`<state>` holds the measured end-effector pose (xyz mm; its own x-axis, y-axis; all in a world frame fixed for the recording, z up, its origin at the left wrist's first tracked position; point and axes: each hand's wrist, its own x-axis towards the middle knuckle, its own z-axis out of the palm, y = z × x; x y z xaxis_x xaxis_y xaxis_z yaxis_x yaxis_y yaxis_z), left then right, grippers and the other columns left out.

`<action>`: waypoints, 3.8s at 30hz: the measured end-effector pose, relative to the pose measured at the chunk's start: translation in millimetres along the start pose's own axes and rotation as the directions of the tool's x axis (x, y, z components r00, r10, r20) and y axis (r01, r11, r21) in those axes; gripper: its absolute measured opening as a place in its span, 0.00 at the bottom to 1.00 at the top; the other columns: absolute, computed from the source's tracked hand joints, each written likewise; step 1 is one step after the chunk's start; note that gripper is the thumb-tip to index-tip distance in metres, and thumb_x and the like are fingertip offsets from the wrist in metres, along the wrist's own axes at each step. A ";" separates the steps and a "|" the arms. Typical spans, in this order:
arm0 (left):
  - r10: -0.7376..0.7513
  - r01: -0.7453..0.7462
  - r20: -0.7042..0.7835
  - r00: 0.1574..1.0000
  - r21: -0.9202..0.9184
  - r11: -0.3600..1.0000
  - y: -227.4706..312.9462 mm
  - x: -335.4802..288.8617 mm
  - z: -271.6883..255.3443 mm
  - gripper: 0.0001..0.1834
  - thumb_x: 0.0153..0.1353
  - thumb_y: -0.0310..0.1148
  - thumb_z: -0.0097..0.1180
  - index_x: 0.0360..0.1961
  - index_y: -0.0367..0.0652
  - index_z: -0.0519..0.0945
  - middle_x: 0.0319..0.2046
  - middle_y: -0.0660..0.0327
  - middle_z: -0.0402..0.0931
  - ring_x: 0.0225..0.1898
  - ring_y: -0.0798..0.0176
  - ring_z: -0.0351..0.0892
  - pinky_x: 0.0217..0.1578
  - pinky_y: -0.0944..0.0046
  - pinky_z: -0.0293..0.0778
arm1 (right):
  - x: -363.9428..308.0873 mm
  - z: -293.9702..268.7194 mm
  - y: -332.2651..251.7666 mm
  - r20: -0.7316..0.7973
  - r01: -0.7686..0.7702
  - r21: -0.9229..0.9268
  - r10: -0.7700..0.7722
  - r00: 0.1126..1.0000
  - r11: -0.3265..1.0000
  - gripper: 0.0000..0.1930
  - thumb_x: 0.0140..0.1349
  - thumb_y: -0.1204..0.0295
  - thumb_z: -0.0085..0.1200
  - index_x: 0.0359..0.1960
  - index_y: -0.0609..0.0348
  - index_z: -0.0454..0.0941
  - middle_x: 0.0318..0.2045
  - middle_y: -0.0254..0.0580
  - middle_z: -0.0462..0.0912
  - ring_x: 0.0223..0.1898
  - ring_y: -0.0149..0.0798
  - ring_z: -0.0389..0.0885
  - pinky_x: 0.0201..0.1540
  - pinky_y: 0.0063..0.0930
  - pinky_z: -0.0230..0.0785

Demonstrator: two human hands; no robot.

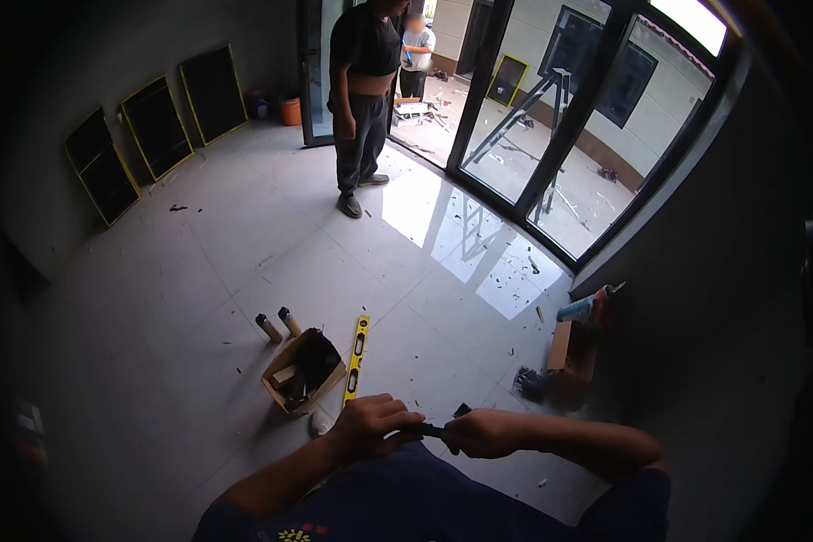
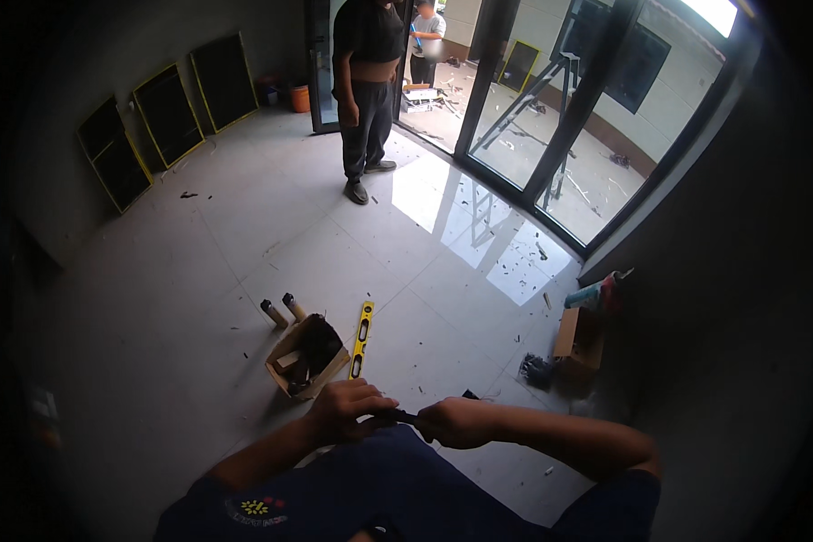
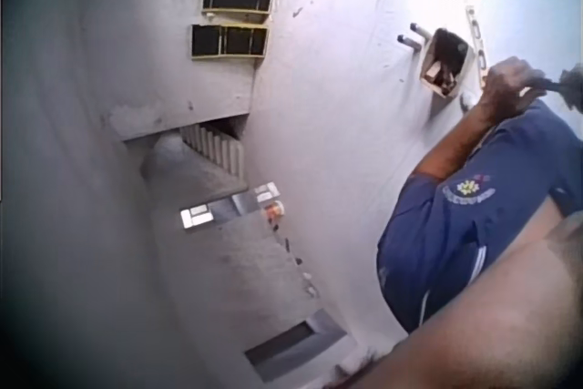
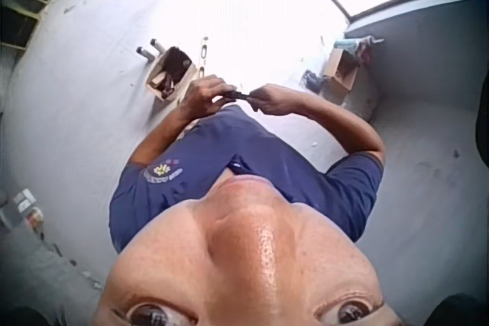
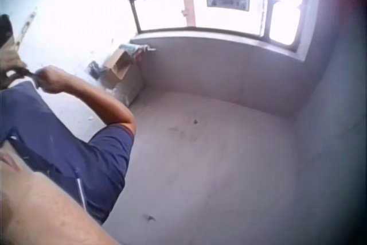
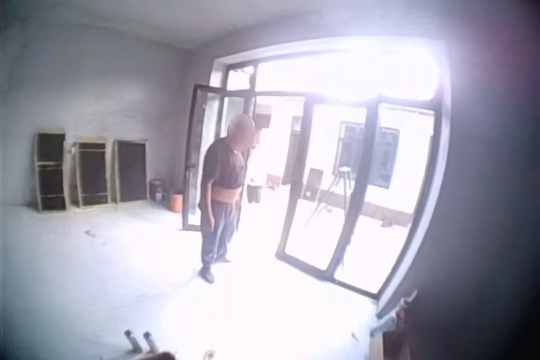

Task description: The person uses a utility knife to strip and trim a small black cable or tube held in the left hand. The person repeatedly rotates the object and scrapes its surface while standing in a construction area.

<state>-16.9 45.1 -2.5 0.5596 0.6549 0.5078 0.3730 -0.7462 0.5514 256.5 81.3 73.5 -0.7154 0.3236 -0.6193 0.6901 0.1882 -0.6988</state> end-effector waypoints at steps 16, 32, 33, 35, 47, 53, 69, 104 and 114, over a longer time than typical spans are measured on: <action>-0.162 0.167 0.053 0.985 -0.113 0.979 4.3 -2.9 -0.5 0.19 0.60 0.36 0.78 0.49 0.41 0.86 0.31 0.58 0.86 0.28 0.57 0.88 0.28 0.61 0.81 | -3.9 9.9 -31.0 -0.242 -0.159 -0.484 0.044 0.969 0.861 0.06 0.71 0.71 0.54 0.41 0.60 0.80 0.22 0.53 0.85 0.23 0.56 0.88 0.27 0.47 0.79; -0.252 0.275 0.110 0.961 -0.364 0.890 -2.7 1.4 15.1 0.21 0.61 0.31 0.80 0.52 0.37 0.85 0.39 0.52 0.89 0.36 0.59 0.91 0.35 0.64 0.85 | -30.3 -21.0 -30.1 -0.369 -0.226 -0.253 0.122 0.921 0.941 0.13 0.77 0.69 0.55 0.32 0.62 0.80 0.19 0.53 0.79 0.21 0.57 0.80 0.28 0.51 0.69; -0.256 0.276 0.102 0.961 -0.389 0.879 -1.6 2.6 15.5 0.21 0.60 0.32 0.80 0.51 0.37 0.85 0.38 0.52 0.89 0.37 0.59 0.90 0.35 0.64 0.85 | -31.4 -16.2 -27.0 -0.351 -0.195 -0.237 0.103 0.931 0.952 0.12 0.76 0.69 0.56 0.33 0.62 0.81 0.19 0.53 0.79 0.22 0.59 0.79 0.29 0.51 0.69; -0.240 0.248 0.071 0.968 -0.396 0.884 -1.8 2.8 17.3 0.22 0.59 0.32 0.81 0.52 0.38 0.85 0.38 0.53 0.88 0.37 0.58 0.90 0.35 0.63 0.84 | -33.3 -6.3 -27.5 -0.333 -0.119 -0.193 0.049 0.942 0.974 0.12 0.75 0.70 0.57 0.32 0.62 0.80 0.19 0.55 0.78 0.23 0.62 0.79 0.30 0.53 0.69; -0.013 0.000 -0.059 0.998 -0.213 0.977 -8.8 11.4 20.8 0.24 0.52 0.31 0.82 0.51 0.47 0.87 0.32 0.61 0.85 0.30 0.58 0.84 0.28 0.59 0.78 | -27.9 -5.6 -30.3 -0.133 -0.145 -0.139 0.127 0.983 0.980 0.16 0.79 0.65 0.52 0.37 0.64 0.85 0.25 0.55 0.86 0.27 0.56 0.87 0.36 0.51 0.78; -0.062 0.063 0.008 0.998 -0.214 0.975 -1.9 4.6 26.9 0.23 0.55 0.30 0.81 0.52 0.43 0.87 0.33 0.57 0.86 0.29 0.57 0.87 0.28 0.60 0.81 | -26.6 10.9 -30.2 -0.186 -0.183 -0.394 0.117 0.976 0.901 0.11 0.78 0.69 0.52 0.43 0.63 0.83 0.25 0.53 0.88 0.26 0.50 0.89 0.32 0.44 0.81; -0.290 0.317 0.141 0.947 -0.251 0.915 18.0 6.2 29.5 0.21 0.61 0.31 0.79 0.52 0.36 0.86 0.37 0.52 0.89 0.33 0.60 0.92 0.32 0.64 0.87 | -24.3 20.0 -16.1 -0.259 -0.267 -0.482 0.156 0.953 0.834 0.08 0.72 0.72 0.53 0.41 0.63 0.81 0.24 0.52 0.88 0.25 0.49 0.89 0.28 0.43 0.80; -0.615 0.369 0.052 0.787 -0.839 0.400 5.0 12.5 25.3 0.24 0.84 0.48 0.49 0.65 0.38 0.78 0.47 0.57 0.87 0.46 0.65 0.77 0.51 0.62 0.73 | 8.5 75.3 95.9 -0.491 0.287 0.825 0.369 0.789 0.486 0.12 0.85 0.63 0.48 0.54 0.60 0.75 0.30 0.36 0.79 0.22 0.27 0.76 0.25 0.24 0.70; -0.781 0.105 0.446 0.437 -0.888 -0.448 -8.9 59.7 52.1 0.24 0.84 0.56 0.48 0.50 0.44 0.77 0.54 0.54 0.81 0.37 0.67 0.72 0.38 0.69 0.73 | 5.8 122.9 134.3 -0.448 0.400 0.892 0.533 0.718 0.210 0.18 0.85 0.59 0.46 0.63 0.60 0.68 0.27 0.40 0.81 0.18 0.29 0.77 0.23 0.23 0.70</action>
<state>51.8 84.6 -11.5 0.2834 0.8159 -0.5040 -0.7656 0.5090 0.3935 331.6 -5.5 -67.9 -0.0969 0.7478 -0.6568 -0.2390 -0.6581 -0.7140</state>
